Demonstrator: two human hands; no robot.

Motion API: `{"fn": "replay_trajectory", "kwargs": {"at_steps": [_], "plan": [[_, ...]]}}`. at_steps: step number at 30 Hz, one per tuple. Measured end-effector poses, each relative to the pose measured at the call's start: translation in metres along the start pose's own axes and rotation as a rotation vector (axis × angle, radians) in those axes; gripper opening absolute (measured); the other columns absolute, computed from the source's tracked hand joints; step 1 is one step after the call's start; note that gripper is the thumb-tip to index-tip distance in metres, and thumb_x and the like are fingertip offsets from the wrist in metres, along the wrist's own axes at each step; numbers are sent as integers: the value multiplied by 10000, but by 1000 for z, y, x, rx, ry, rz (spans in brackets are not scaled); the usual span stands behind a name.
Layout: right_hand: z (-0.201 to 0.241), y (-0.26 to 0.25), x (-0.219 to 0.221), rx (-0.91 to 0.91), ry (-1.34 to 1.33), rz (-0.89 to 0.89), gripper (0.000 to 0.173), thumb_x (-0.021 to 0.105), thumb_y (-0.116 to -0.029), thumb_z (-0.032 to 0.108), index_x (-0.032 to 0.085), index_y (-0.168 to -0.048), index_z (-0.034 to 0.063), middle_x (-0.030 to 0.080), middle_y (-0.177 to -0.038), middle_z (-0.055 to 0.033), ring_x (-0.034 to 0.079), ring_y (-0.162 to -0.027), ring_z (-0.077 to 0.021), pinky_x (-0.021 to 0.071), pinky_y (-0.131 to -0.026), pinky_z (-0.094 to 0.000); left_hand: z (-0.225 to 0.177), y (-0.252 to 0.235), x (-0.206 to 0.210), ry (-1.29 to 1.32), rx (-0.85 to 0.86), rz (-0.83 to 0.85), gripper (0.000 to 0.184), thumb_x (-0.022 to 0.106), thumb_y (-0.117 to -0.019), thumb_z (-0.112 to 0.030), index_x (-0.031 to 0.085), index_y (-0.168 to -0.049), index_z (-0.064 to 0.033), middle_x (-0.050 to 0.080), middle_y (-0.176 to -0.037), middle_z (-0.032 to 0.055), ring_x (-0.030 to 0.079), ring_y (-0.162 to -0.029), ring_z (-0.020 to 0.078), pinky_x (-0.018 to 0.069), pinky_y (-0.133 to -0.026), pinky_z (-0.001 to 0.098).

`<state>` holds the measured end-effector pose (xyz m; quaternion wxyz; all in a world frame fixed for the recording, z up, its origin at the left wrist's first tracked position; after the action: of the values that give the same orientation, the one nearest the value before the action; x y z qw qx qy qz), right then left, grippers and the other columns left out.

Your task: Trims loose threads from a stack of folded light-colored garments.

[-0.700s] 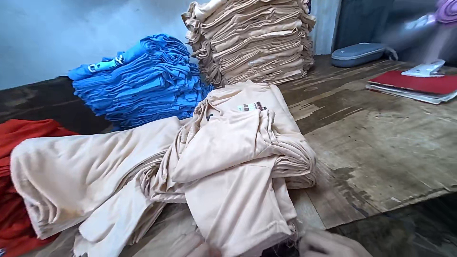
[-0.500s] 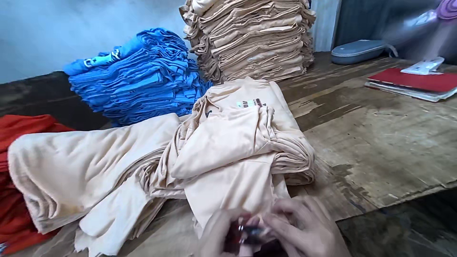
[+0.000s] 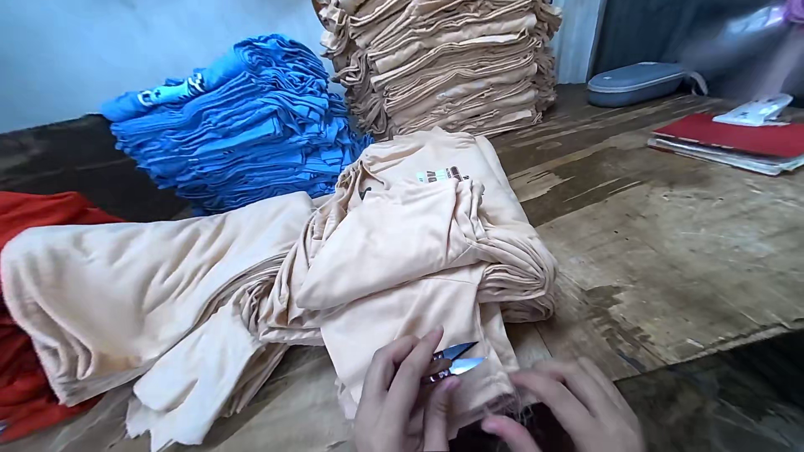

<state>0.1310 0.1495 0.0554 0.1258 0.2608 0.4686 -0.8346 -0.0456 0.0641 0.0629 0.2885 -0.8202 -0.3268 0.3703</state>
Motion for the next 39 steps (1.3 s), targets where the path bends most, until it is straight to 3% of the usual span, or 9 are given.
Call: {"fn": "replay_trajectory", "kwargs": {"at_steps": [2,4,8,13,18,21,27,32,39], "plan": [[3,2,10,-28,125,-65,333,719,-918,473,762,-1126,217,701,-1032,-44,623,-907,-181,490,-809,-350,4,-1,3,20,13,6,370,730,-958,-236,698,-1284,-65,625,-1136,79,636,-1007,57,575,-840,183],[0,10,11,-32,109,-112,189,672,-970,382,758,-1060,239,695,-1002,-9,615,-920,-153,466,-851,-328,13,0,-1,45,16,30,270,731,-950,-200,743,-1205,-115,652,-1118,43,647,-1004,57,577,-852,194],[0,7,6,21,-124,-86,327,621,-984,516,758,-1085,237,663,-1040,-5,589,-1006,-110,465,-904,-288,29,6,-11,110,-44,1,244,717,-964,-214,733,-1191,-126,653,-1125,27,658,-978,52,590,-804,188],[12,-12,29,-14,-93,-83,88,729,-941,332,797,-959,280,693,-1127,-21,605,-1056,-148,481,-909,-357,27,9,-5,136,-55,-91,267,719,-965,-195,719,-1206,-80,637,-1137,52,660,-991,70,599,-815,193],[-11,5,15,179,-532,-98,53,769,-936,242,764,-939,189,642,-1078,14,596,-1071,-47,511,-936,-210,26,14,-3,139,6,63,365,742,-955,-243,672,-1306,-174,655,-1183,2,645,-1059,57,572,-904,224],[-17,11,15,245,-647,-138,45,797,-909,214,780,-949,204,629,-1068,38,595,-1045,-20,519,-899,-174,12,13,3,63,118,126,234,713,-974,-268,741,-1206,-245,686,-1102,-42,608,-995,73,490,-878,268],[-9,22,8,73,-561,-168,71,773,-929,270,767,-936,200,622,-1033,56,575,-1051,-22,488,-910,-183,-2,11,3,-139,193,79,162,657,-1002,-245,757,-1128,-263,694,-1022,-52,587,-911,93,453,-807,296],[-20,30,2,71,-566,-130,280,620,-1008,393,728,-850,188,633,-1029,59,558,-1091,-39,457,-949,-222,-12,5,5,-228,244,88,202,636,-1005,-240,737,-1176,-279,694,-1049,-37,578,-907,122,414,-813,340],[-16,27,5,25,-419,-97,189,670,-976,336,735,-878,189,647,-1010,30,576,-1072,-73,469,-943,-246,-21,1,13,-204,317,160,193,623,-991,-185,766,-1089,-271,718,-1023,-50,579,-877,120,409,-795,338]]}}
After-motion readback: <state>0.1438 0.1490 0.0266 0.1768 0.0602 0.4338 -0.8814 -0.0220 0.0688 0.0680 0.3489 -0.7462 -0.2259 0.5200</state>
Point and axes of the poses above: each hand's wrist, its own y-axis away from the middle knuckle, its own x-axis out of the palm, z = x × y, the point moved 10 cm from there along -y, towards the middle knuckle
